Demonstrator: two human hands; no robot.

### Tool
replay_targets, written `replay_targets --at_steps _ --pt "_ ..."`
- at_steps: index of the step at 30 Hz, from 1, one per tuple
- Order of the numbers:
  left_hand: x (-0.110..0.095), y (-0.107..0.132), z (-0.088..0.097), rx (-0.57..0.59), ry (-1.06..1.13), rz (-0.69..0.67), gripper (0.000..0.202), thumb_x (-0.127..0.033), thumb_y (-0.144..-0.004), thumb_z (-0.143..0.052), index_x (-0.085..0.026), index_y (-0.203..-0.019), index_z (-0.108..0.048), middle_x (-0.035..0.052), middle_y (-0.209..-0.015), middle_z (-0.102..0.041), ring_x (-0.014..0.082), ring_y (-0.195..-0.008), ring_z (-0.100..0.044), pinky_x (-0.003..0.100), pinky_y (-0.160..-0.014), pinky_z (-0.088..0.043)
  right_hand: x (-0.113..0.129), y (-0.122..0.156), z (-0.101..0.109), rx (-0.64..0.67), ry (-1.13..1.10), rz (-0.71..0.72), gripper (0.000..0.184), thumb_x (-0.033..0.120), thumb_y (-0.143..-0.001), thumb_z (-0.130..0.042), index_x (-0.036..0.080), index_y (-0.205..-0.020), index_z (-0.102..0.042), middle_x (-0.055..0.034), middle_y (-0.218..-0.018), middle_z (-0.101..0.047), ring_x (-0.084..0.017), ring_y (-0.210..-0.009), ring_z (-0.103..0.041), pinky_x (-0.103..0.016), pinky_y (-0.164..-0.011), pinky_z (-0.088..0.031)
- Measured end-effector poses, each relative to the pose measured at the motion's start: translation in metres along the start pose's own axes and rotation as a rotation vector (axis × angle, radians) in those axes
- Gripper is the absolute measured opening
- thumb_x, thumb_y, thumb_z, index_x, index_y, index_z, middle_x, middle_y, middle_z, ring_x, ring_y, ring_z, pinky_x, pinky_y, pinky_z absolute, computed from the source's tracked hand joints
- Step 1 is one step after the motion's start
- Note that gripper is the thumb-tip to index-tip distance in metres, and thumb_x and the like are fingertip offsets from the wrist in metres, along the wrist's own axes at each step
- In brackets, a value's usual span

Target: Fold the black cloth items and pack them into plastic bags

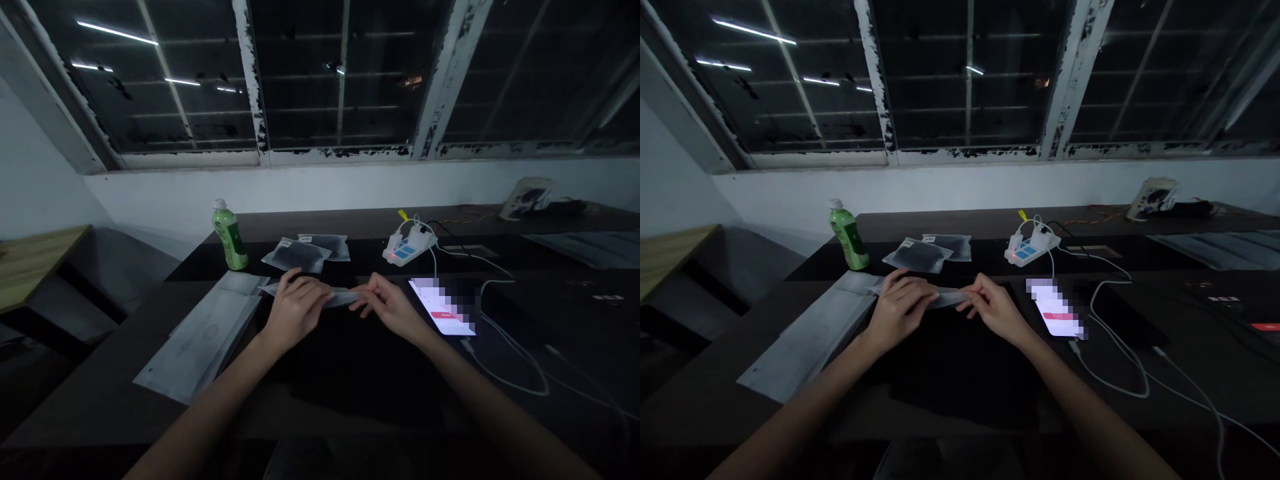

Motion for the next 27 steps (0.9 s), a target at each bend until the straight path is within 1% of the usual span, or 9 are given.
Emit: replay_targets --at_steps 4,9,13,15,18,20,22,25,27 --pt "0.019 0.018 0.024 -0.027 -0.086 0.016 0.01 -0.018 -0.094 -0.059 -0.024 -0.098 -0.065 -0.0024 -0.095 -0.077 0.0174 -0.096 -0.068 0.044 -0.107 -0.035 0.002 0.008 0.016 -0.004 0.144 0.027 0.024 0.038 -0.095 -0.053 0.023 -0.079 -0.042 -0.0086 -0.104 -0.071 -0.018 -0.08 -0.071 -0.029 -0.058 -0.056" --pt "0.044 0.041 0.052 -0.09 -0.167 0.046 0.012 -0.016 -0.092 -0.061 -0.026 -0.097 -0.066 -0.0034 -0.095 -0.077 0.0164 -0.092 -0.07 0.044 -0.109 -0.034 0.002 0.015 0.023 0.008 0.169 0.032 0.022 0.035 -0.096 -0.05 0.023 -0.08 -0.042 -0.0085 -0.104 -0.07 -0.019 -0.081 -0.071 -0.031 -0.06 -0.057" --pt "0.055 0.049 0.062 -0.124 -0.18 0.04 0.012 -0.014 -0.089 -0.065 -0.024 -0.096 -0.066 -0.0016 -0.093 -0.077 0.0162 -0.084 -0.071 0.04 -0.098 -0.043 0.002 0.015 0.024 0.03 0.193 0.025 0.021 0.034 -0.098 -0.047 0.023 -0.08 -0.043 -0.0081 -0.104 -0.069 -0.018 -0.08 -0.07 -0.031 -0.06 -0.057" --pt "0.056 0.051 0.062 -0.128 -0.135 0.038 0.013 -0.013 -0.088 -0.064 -0.023 -0.097 -0.065 -0.0003 -0.093 -0.076 0.0154 -0.081 -0.07 0.035 -0.089 -0.048 0.01 0.017 0.024 0.043 0.319 0.067 0.018 0.032 -0.099 -0.045 0.023 -0.083 -0.047 -0.0068 -0.105 -0.07 -0.018 -0.083 -0.07 -0.033 -0.065 -0.057" --pt "0.057 0.053 0.059 -0.13 -0.063 0.068 0.015 -0.011 -0.089 -0.063 -0.022 -0.1 -0.064 0.0009 -0.091 -0.074 0.0155 -0.082 -0.069 0.03 -0.08 -0.051 0.032 0.022 0.021 0.009 0.668 0.205 0.01 0.029 -0.098 -0.049 0.023 -0.099 -0.057 -0.0054 -0.108 -0.069 -0.021 -0.099 -0.066 -0.041 -0.083 -0.054" --pt "0.056 0.054 0.058 -0.131 -0.043 0.081 0.015 -0.011 -0.089 -0.063 -0.021 -0.101 -0.064 0.0009 -0.09 -0.073 0.0158 -0.082 -0.069 0.029 -0.078 -0.052 0.05 0.028 0.01 -0.012 0.871 0.33 0.016 0.027 -0.097 -0.053 0.023 -0.111 -0.059 -0.0067 -0.114 -0.067 -0.024 -0.108 -0.062 -0.045 -0.092 -0.05" --pt "0.055 0.054 0.057 -0.128 -0.043 0.083 0.015 -0.012 -0.089 -0.063 -0.021 -0.1 -0.065 0.0007 -0.089 -0.073 0.0159 -0.081 -0.069 0.029 -0.077 -0.052 0.063 0.032 -0.013 0.033 1.002 0.437 0.021 0.024 -0.097 -0.052 0.022 -0.117 -0.059 -0.0082 -0.12 -0.064 -0.024 -0.113 -0.058 -0.046 -0.097 -0.048" --pt "0.054 0.055 0.057 -0.119 -0.049 0.086 0.014 -0.011 -0.089 -0.063 -0.021 -0.099 -0.064 0.0006 -0.089 -0.072 0.0156 -0.08 -0.069 0.028 -0.076 -0.052 0.073 0.035 -0.049 0.145 1.13 0.517 0.03 0.015 -0.096 -0.048 0.02 -0.125 -0.058 -0.01 -0.127 -0.06 -0.024 -0.115 -0.057 -0.044 -0.099 -0.047" --pt "0.055 0.056 0.057 -0.119 -0.039 0.092 0.015 -0.01 -0.089 -0.063 -0.021 -0.099 -0.064 0.0005 -0.089 -0.072 0.0151 -0.081 -0.069 0.028 -0.078 -0.053 0.078 0.033 -0.065 0.18 1.177 0.557 0.036 0.008 -0.093 -0.048 0.018 -0.126 -0.058 -0.0112 -0.13 -0.058 -0.025 -0.117 -0.055 -0.043 -0.102 -0.046"
Point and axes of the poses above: each hand's wrist, its own y-axis away from the middle knuckle, its own z-axis out of the back of the hand, x = y × z, the point moved 9 cm from there along -y, towards the middle knuckle
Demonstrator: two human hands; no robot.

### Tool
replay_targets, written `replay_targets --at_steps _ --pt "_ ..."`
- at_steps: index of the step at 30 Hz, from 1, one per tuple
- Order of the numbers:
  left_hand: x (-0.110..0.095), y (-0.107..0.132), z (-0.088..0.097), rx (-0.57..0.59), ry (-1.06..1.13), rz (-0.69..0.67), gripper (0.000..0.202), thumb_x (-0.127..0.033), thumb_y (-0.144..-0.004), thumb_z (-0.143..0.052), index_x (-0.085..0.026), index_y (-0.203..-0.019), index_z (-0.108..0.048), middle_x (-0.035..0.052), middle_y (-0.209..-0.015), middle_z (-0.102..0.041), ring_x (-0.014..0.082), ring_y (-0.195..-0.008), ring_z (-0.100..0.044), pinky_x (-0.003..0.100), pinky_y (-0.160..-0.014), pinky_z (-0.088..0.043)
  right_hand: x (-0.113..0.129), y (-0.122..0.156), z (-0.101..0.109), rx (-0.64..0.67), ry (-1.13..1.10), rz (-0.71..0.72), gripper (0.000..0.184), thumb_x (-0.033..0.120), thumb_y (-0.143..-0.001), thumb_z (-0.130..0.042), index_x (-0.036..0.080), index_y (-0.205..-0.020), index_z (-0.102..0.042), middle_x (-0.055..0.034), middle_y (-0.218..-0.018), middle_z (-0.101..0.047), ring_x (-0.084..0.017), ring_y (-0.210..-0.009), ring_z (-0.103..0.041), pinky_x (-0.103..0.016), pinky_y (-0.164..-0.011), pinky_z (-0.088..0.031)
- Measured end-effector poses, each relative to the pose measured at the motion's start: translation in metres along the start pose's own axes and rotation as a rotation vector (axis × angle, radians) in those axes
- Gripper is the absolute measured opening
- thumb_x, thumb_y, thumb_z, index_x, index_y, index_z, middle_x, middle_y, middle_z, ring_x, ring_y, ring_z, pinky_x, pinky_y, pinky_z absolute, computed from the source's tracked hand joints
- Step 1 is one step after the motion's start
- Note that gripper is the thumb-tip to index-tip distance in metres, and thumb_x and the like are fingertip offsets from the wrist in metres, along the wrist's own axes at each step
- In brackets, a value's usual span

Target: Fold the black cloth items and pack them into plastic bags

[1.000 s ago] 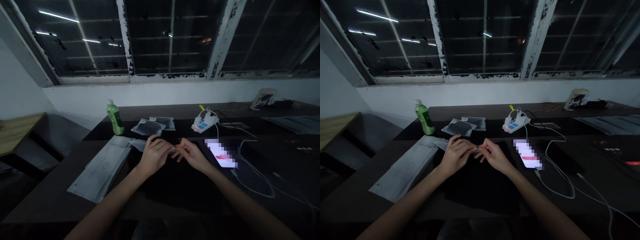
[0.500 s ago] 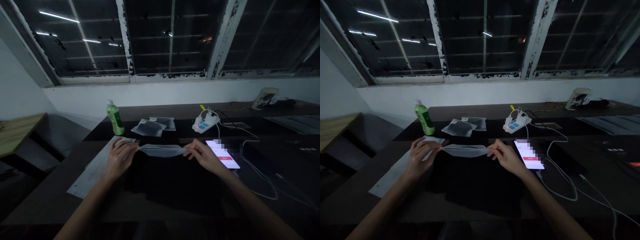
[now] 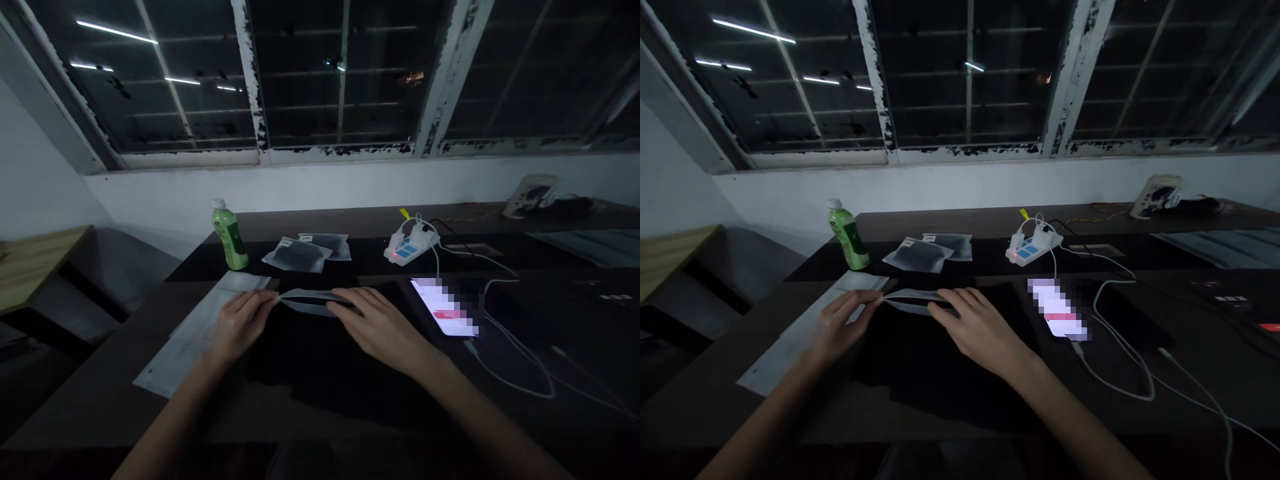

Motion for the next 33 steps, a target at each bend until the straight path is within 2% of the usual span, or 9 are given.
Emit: replay_targets --at_steps 7,11,16,21,23,26,28,31,33 --pt "-0.002 0.004 -0.003 0.024 0.024 -0.016 0.02 -0.009 -0.088 -0.064 -0.022 -0.103 -0.063 0.0005 -0.092 -0.071 0.0144 -0.084 -0.068 0.027 -0.082 -0.054 0.003 -0.017 0.004 0.002 -0.033 0.039 0.044 -0.006 -0.081 -0.045 0.016 -0.114 -0.065 -0.0086 -0.123 -0.064 -0.022 -0.114 -0.057 -0.04 -0.098 -0.049" --pt "-0.005 0.005 -0.003 0.027 0.012 -0.034 0.02 -0.009 -0.088 -0.063 -0.021 -0.104 -0.063 0.0004 -0.093 -0.072 0.0141 -0.083 -0.069 0.027 -0.081 -0.055 0.002 -0.019 -0.004 0.059 -0.029 0.039 0.034 -0.003 -0.082 -0.05 0.017 -0.102 -0.069 -0.0077 -0.124 -0.065 -0.022 -0.112 -0.059 -0.039 -0.098 -0.049" --pt "-0.005 0.007 -0.004 0.026 -0.013 -0.042 0.019 -0.011 -0.088 -0.064 -0.022 -0.103 -0.063 0.0012 -0.092 -0.072 0.0152 -0.083 -0.069 0.028 -0.08 -0.055 -0.001 -0.023 -0.009 0.085 0.022 -0.006 0.03 0.01 -0.092 -0.052 0.016 -0.119 -0.063 -0.0072 -0.123 -0.065 -0.021 -0.105 -0.061 -0.038 -0.093 -0.05" --pt "-0.007 0.008 -0.006 0.052 -0.042 -0.049 0.018 -0.013 -0.088 -0.064 -0.023 -0.103 -0.063 0.002 -0.094 -0.071 0.0155 -0.084 -0.068 0.028 -0.079 -0.056 -0.001 -0.026 -0.006 0.074 0.105 -0.013 0.022 0.023 -0.095 -0.056 0.015 -0.113 -0.064 -0.008 -0.111 -0.068 -0.022 -0.098 -0.062 -0.039 -0.09 -0.049" --pt "-0.008 0.008 -0.006 0.055 -0.05 -0.049 0.018 -0.013 -0.088 -0.064 -0.022 -0.103 -0.063 0.0023 -0.094 -0.07 0.0153 -0.085 -0.068 0.028 -0.08 -0.056 0.0 -0.026 -0.006 0.069 0.147 -0.025 0.032 0.028 -0.093 -0.06 0.014 -0.121 -0.06 -0.0106 -0.117 -0.066 -0.024 -0.1 -0.062 -0.04 -0.091 -0.048" --pt "-0.012 0.009 -0.008 0.07 -0.059 -0.084 0.019 -0.012 -0.088 -0.064 -0.022 -0.105 -0.063 0.0027 -0.094 -0.07 0.0148 -0.085 -0.068 0.028 -0.08 -0.056 0.0 -0.026 -0.012 0.074 0.198 -0.079 0.064 0.037 -0.087 -0.069 0.01 -0.14 -0.046 -0.0159 -0.13 -0.06 -0.028 -0.104 -0.061 -0.042 -0.089 -0.049" --pt "-0.015 0.011 -0.011 0.089 -0.072 -0.118 0.02 -0.012 -0.089 -0.063 -0.022 -0.106 -0.063 0.0027 -0.094 -0.07 0.0147 -0.084 -0.068 0.028 -0.081 -0.056 0.001 -0.026 -0.02 0.097 0.214 -0.108 0.072 0.04 -0.082 -0.073 0.008 -0.14 -0.046 -0.0171 -0.129 -0.06 -0.03 -0.104 -0.061 -0.042 -0.088 -0.05" --pt "-0.019 0.014 -0.015 0.12 -0.103 -0.15 0.021 -0.012 -0.09 -0.061 -0.022 -0.108 -0.063 0.0031 -0.095 -0.07 0.0153 -0.084 -0.068 0.029 -0.081 -0.055 0.004 -0.026 -0.036 0.136 0.243 -0.147 0.058 0.038 -0.076 -0.077 0.008 -0.123 -0.061 -0.0174 -0.121 -0.063 -0.031 -0.103 -0.06 -0.044 -0.087 -0.051" --pt "-0.023 0.014 -0.016 0.128 -0.104 -0.152 0.021 -0.013 -0.089 -0.061 -0.022 -0.107 -0.063 0.0037 -0.095 -0.07 0.0163 -0.084 -0.068 0.03 -0.08 -0.055 0.004 -0.026 -0.044 0.143 0.275 -0.181 0.048 0.031 -0.075 -0.078 0.009 -0.115 -0.065 -0.0187 -0.117 -0.064 -0.032 -0.1 -0.061 -0.044 -0.084 -0.052"
Point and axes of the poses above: each hand's wrist, its own y-axis away from the middle knuckle, its own z-axis out of the back of the hand, x = y × z, the point moved 9 cm from there along -y, towards the middle knuckle
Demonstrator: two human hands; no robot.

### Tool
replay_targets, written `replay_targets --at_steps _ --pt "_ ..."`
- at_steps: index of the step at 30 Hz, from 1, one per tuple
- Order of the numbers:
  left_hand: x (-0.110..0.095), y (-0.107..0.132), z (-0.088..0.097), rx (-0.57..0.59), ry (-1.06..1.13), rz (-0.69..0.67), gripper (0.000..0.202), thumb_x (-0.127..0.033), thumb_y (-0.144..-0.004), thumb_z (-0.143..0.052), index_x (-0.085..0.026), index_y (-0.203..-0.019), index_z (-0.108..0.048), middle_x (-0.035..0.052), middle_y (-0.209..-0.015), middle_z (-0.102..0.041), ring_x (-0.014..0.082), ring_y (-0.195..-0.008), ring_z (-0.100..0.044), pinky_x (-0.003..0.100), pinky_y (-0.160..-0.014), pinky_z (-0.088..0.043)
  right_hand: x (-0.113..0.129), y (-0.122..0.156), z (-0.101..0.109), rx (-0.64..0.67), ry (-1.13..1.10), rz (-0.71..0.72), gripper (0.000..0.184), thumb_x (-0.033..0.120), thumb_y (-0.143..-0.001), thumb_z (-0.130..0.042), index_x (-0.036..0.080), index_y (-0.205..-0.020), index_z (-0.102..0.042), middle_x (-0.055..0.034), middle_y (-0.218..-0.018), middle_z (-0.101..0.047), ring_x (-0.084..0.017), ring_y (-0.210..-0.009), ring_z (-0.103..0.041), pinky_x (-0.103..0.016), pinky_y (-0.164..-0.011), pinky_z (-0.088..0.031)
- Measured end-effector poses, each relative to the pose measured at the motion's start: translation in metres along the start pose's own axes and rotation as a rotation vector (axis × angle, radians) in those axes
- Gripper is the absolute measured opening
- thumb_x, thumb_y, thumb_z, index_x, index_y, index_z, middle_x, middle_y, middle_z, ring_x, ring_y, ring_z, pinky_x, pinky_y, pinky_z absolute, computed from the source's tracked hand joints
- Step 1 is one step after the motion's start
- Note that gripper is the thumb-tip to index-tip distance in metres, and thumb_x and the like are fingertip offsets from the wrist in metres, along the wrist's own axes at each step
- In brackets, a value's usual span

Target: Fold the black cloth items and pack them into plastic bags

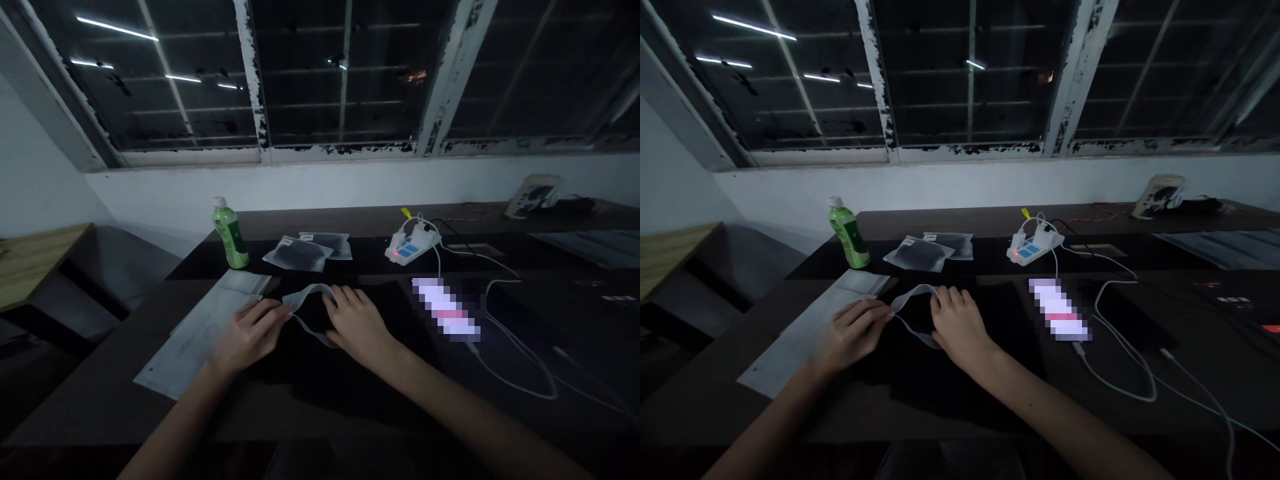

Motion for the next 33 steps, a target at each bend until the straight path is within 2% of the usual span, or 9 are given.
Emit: replay_targets --at_steps 5,8,10,12,16,19,26,30,33 --pt "0.004 -0.004 0.009 -0.013 0.214 0.119 0.015 -0.019 -0.092 -0.053 -0.019 -0.102 -0.065 0.0068 -0.093 -0.07 0.0202 -0.088 -0.067 0.034 -0.08 -0.054 0.0 0.002 0.0 -0.004 0.029 -0.013 0.029 0.002 -0.078 -0.061 0.011 -0.104 -0.069 -0.015 -0.097 -0.069 -0.027 -0.084 -0.065 -0.041 -0.074 -0.054" --pt "0.037 -0.001 0.018 -0.122 0.365 0.388 0.029 -0.027 -0.099 -0.039 -0.019 -0.098 -0.067 0.0082 -0.096 -0.069 0.0214 -0.093 -0.065 0.036 -0.084 -0.053 -0.008 0.005 0.028 -0.148 -0.014 0.039 0.028 0.003 -0.084 -0.055 0.013 -0.107 -0.068 -0.0135 -0.11 -0.069 -0.027 -0.096 -0.065 -0.043 -0.085 -0.053" --pt "0.063 0.006 0.012 -0.125 0.495 0.596 0.035 -0.035 -0.1 -0.038 -0.019 -0.099 -0.069 0.009 -0.101 -0.07 0.0225 -0.097 -0.064 0.036 -0.085 -0.053 -0.009 0.01 0.048 -0.29 -0.029 0.145 0.031 0.005 -0.089 -0.051 0.013 -0.114 -0.067 -0.0135 -0.124 -0.065 -0.028 -0.111 -0.06 -0.045 -0.098 -0.048" --pt "0.074 0.014 -0.013 0.048 0.724 0.752 0.044 -0.046 -0.1 -0.036 -0.018 -0.102 -0.07 0.0108 -0.103 -0.072 0.0236 -0.096 -0.067 0.035 -0.078 -0.055 -0.008 0.017 0.059 -0.396 -0.035 0.259 0.035 0.006 -0.092 -0.049 0.013 -0.123 -0.063 -0.0141 -0.134 -0.06 -0.028 -0.122 -0.055 -0.048 -0.107 -0.042" --pt "0.055 0.033 -0.06 0.484 0.99 0.904 0.052 -0.057 -0.097 -0.038 -0.017 -0.098 -0.071 0.0095 -0.089 -0.074 0.0216 -0.077 -0.07 0.03 -0.062 -0.055 -0.004 0.022 0.046 -0.412 -0.068 0.363 0.038 0.008 -0.095 -0.049 0.017 -0.13 -0.059 -0.013 -0.135 -0.06 -0.026 -0.128 -0.051 -0.05 -0.109 -0.04" --pt "0.05 0.036 -0.066 0.517 0.943 0.945 0.045 -0.059 -0.09 -0.051 -0.018 -0.088 -0.069 0.0039 -0.076 -0.07 0.0173 -0.064 -0.063 0.026 -0.054 -0.049 -0.002 0.022 0.032 -0.364 -0.106 0.376 0.037 0.007 -0.094 -0.049 0.017 -0.127 -0.06 -0.0129 -0.138 -0.058 -0.026 -0.13 -0.05 -0.051 -0.11 -0.04" --pt "0.086 0.031 -0.019 0.267 0.669 1.013 0.051 -0.067 -0.076 -0.06 -0.017 -0.067 -0.055 -0.0047 -0.055 -0.047 0.01 -0.05 -0.045 0.02 -0.045 -0.033 -0.02 0.03 0.051 -0.406 -0.311 0.369 0.045 -0.002 -0.086 -0.043 0.011 -0.126 -0.059 -0.0175 -0.136 -0.058 -0.026 -0.13 -0.051 -0.051 -0.106 -0.045" --pt "0.101 0.06 0.01 0.242 0.558 1.097 0.052 -0.069 -0.076 -0.059 -0.018 -0.08 -0.061 -0.0024 -0.062 -0.056 0.0124 -0.052 -0.05 0.02 -0.045 -0.036 -0.038 0.043 0.062 -0.411 -0.405 0.305 0.053 0.001 -0.085 -0.041 0.015 -0.135 -0.053 -0.0148 -0.128 -0.064 -0.026 -0.118 -0.059 -0.048 -0.093 -0.054" --pt "0.113 0.088 0.034 0.166 0.401 1.097 0.054 -0.071 -0.073 -0.059 -0.019 -0.089 -0.06 -0.0002 -0.065 -0.063 0.016 -0.056 -0.056 0.023 -0.048 -0.042 -0.051 0.049 0.068 -0.377 -0.313 0.208 0.063 -0.002 -0.076 -0.044 0.017 -0.136 -0.052 -0.013 -0.12 -0.066 -0.029 -0.11 -0.062 -0.048 -0.088 -0.054"
Point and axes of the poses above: each hand's wrist, its own y-axis away from the middle knuckle, its own z-axis out of the back of the hand, x = y × z, the point moved 9 cm from there along -y, towards the middle knuckle
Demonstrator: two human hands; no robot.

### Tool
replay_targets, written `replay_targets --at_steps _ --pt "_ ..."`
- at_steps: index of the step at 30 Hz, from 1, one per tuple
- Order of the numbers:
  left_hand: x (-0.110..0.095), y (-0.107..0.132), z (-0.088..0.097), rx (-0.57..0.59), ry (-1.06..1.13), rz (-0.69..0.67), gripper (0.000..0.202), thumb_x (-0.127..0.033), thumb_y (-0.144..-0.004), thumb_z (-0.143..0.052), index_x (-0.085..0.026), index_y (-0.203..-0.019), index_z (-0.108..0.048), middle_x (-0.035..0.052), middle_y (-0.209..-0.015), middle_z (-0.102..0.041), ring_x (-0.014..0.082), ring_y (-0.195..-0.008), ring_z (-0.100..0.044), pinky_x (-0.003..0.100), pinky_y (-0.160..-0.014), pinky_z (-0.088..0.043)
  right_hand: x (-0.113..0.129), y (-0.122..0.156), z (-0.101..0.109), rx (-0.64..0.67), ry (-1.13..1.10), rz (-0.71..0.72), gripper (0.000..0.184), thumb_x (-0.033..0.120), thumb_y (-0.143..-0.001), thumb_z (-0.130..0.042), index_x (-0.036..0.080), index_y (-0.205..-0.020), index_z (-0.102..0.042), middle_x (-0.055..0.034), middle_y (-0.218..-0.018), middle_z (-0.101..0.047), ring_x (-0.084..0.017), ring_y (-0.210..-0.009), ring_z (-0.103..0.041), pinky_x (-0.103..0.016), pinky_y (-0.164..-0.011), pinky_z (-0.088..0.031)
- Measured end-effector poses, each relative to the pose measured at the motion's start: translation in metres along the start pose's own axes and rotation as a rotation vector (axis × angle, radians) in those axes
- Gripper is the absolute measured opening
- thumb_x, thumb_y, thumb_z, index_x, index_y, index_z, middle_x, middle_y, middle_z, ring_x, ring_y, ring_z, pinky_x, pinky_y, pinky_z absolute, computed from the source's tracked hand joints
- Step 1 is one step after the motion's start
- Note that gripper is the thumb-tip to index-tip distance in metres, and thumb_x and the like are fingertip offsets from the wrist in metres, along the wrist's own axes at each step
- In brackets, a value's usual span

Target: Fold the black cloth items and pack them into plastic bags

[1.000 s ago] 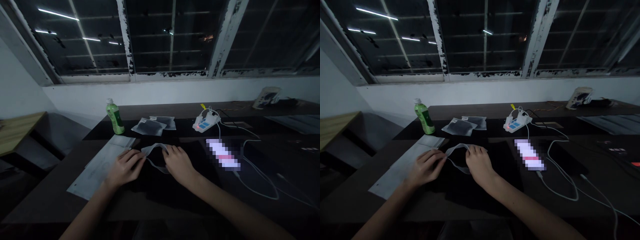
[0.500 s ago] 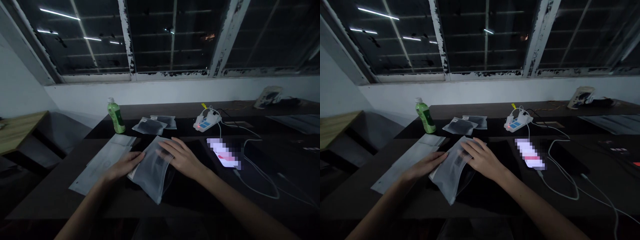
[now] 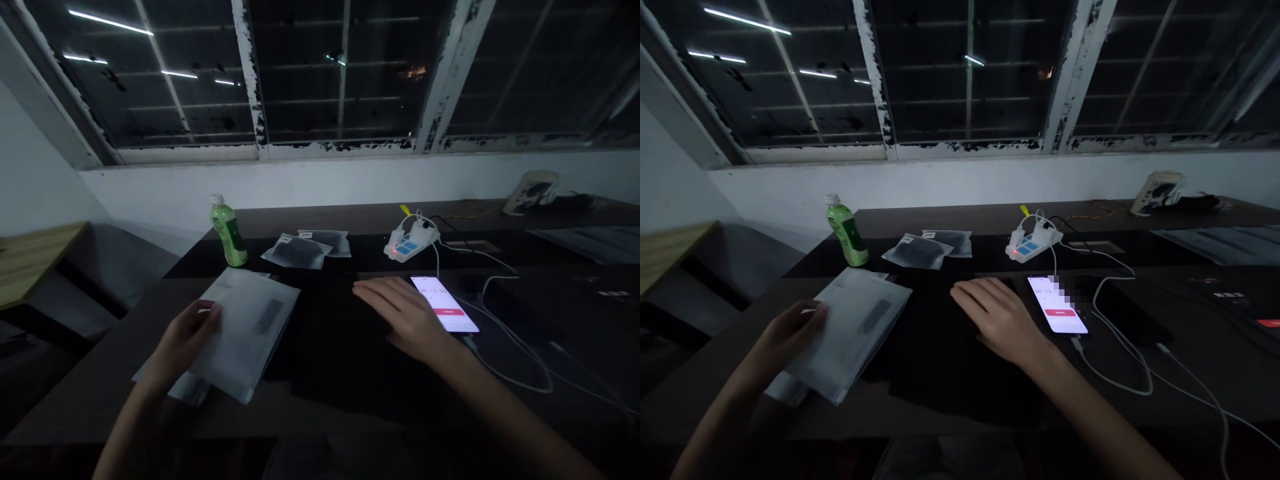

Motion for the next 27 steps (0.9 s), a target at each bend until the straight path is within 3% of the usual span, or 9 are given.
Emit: replay_targets --at_steps 4,7,12,15,17,20,22,24,27 --pt "0.025 0.018 0.037 -0.238 -0.214 -0.056 0.042 -0.061 -0.08 -0.056 -0.023 -0.098 -0.054 0.0016 -0.073 -0.066 0.0223 -0.067 -0.065 0.029 -0.055 -0.048 -0.007 -0.001 0.012 0.007 0.215 -0.11 0.061 -0.001 -0.072 -0.048 0.014 -0.131 -0.056 -0.0142 -0.111 -0.067 -0.031 -0.098 -0.062 -0.047 -0.083 -0.051" --pt "0.037 0.034 0.05 -0.37 -0.526 -0.023 0.036 -0.051 -0.085 -0.053 -0.024 -0.11 -0.05 0.0042 -0.083 -0.067 0.0295 -0.075 -0.067 0.035 -0.058 -0.048 -0.003 0.0 -0.004 0.114 0.296 -0.144 0.044 0.002 -0.078 -0.051 0.011 -0.12 -0.062 -0.0144 -0.1 -0.067 -0.03 -0.088 -0.064 -0.045 -0.079 -0.05" --pt "0.028 0.043 0.034 -0.393 -0.914 -0.097 0.042 -0.047 -0.092 -0.04 -0.013 -0.113 -0.054 0.0188 -0.1 -0.062 0.0399 -0.095 -0.062 0.048 -0.075 -0.049 0.002 0.017 -0.057 0.469 0.051 -0.188 0.031 0.024 -0.082 -0.072 0.018 -0.111 -0.066 -0.009 -0.101 -0.068 -0.026 -0.09 -0.067 -0.041 -0.081 -0.052" --pt "0.018 0.04 0.023 -0.401 -0.925 -0.125 0.04 -0.045 -0.094 -0.04 -0.016 -0.117 -0.056 0.0199 -0.111 -0.059 0.0404 -0.099 -0.059 0.051 -0.078 -0.049 -0.004 0.024 -0.066 0.571 -0.166 -0.23 0.036 0.036 -0.08 -0.077 0.021 -0.111 -0.068 -0.0066 -0.104 -0.069 -0.023 -0.092 -0.068 -0.033 -0.078 -0.053" --pt "0.0 0.039 0.016 -0.448 -0.865 -0.197 0.034 -0.043 -0.093 -0.046 -0.02 -0.115 -0.057 0.0176 -0.116 -0.058 0.0406 -0.105 -0.057 0.055 -0.083 -0.047 -0.011 0.023 -0.064 0.582 -0.271 -0.263 0.026 0.029 -0.084 -0.074 0.023 -0.109 -0.069 -0.0036 -0.1 -0.07 -0.02 -0.089 -0.069 -0.029 -0.076 -0.052" --pt "-0.044 0.043 -0.007 -0.458 -0.676 -0.411 0.024 -0.038 -0.092 -0.052 -0.021 -0.108 -0.057 0.0153 -0.117 -0.059 0.0369 -0.109 -0.057 0.056 -0.091 -0.046 -0.027 0.014 -0.058 0.509 -0.36 -0.31 0.011 0.02 -0.09 -0.062 0.024 -0.095 -0.072 0.0002 -0.088 -0.072 -0.017 -0.081 -0.068 -0.027 -0.071 -0.049" --pt "-0.078 0.047 -0.034 -0.322 -0.499 -0.564 0.022 -0.036 -0.092 -0.055 -0.021 -0.108 -0.056 0.0133 -0.117 -0.059 0.0317 -0.108 -0.059 0.05 -0.093 -0.049 -0.049 0.008 -0.057 0.425 -0.393 -0.406 0.015 0.024 -0.093 -0.056 0.022 -0.089 -0.07 0.0009 -0.079 -0.071 -0.016 -0.072 -0.067 -0.027 -0.065 -0.048" --pt "-0.111 0.049 -0.067 -0.132 -0.389 -0.632 0.028 -0.036 -0.094 -0.055 -0.021 -0.116 -0.053 0.0128 -0.12 -0.06 0.0295 -0.113 -0.058 0.048 -0.095 -0.049 -0.084 0.007 -0.059 0.31 -0.383 -0.582 0.02 0.032 -0.093 -0.053 0.021 -0.087 -0.069 0.0 -0.075 -0.07 -0.017 -0.067 -0.065 -0.028 -0.062 -0.048" --pt "-0.153 0.053 -0.12 0.129 -0.351 -0.733 0.039 -0.04 -0.094 -0.055 -0.02 -0.127 -0.049 0.0151 -0.132 -0.055 0.0305 -0.125 -0.053 0.049 -0.1 -0.048 -0.142 0.022 -0.058 0.11 -0.238 -0.857 0.024 0.035 -0.092 -0.05 0.02 -0.094 -0.069 -0.0063 -0.088 -0.072 -0.023 -0.082 -0.068 -0.035 -0.074 -0.053"
Point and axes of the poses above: each hand's wrist, its own y-axis away from the middle knuckle, its own z-axis out of the back of the hand, x = y × z, the point moved 9 cm from there along -y, towards the middle knuckle
